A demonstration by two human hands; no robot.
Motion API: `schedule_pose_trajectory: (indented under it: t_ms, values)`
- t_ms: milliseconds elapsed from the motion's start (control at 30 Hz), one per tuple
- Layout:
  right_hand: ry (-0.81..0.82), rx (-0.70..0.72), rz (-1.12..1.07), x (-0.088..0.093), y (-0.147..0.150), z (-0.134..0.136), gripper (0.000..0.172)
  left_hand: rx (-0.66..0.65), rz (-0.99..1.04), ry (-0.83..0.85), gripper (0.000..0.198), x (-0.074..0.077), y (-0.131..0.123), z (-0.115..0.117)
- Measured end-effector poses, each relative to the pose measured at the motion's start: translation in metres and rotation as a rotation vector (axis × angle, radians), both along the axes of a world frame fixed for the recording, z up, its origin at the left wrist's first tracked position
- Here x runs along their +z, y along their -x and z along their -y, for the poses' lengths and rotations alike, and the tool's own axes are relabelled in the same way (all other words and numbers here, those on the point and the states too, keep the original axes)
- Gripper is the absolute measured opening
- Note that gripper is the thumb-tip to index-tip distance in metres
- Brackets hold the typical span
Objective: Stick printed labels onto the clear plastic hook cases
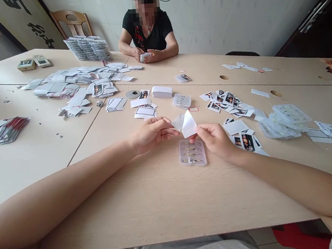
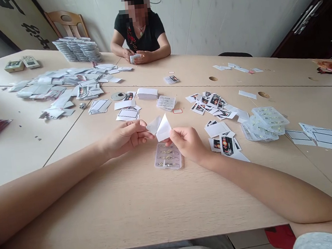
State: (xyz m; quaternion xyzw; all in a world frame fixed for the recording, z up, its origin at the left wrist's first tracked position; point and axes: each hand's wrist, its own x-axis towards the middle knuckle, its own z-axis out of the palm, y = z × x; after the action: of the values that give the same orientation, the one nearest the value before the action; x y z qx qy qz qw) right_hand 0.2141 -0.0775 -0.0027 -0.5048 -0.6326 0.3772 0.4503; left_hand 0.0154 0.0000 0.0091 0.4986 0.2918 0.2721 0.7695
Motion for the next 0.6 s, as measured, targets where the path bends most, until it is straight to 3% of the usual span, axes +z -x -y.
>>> schedule_pose_trajectory:
  t_ms: [600]
  values:
    - [-0.018, -0.015, 0.043, -0.0021, -0.0036, -0.0027, 0.037, 0.049, -0.040, 0.014, 0.011, 0.0005, 0.0017, -0.0031]
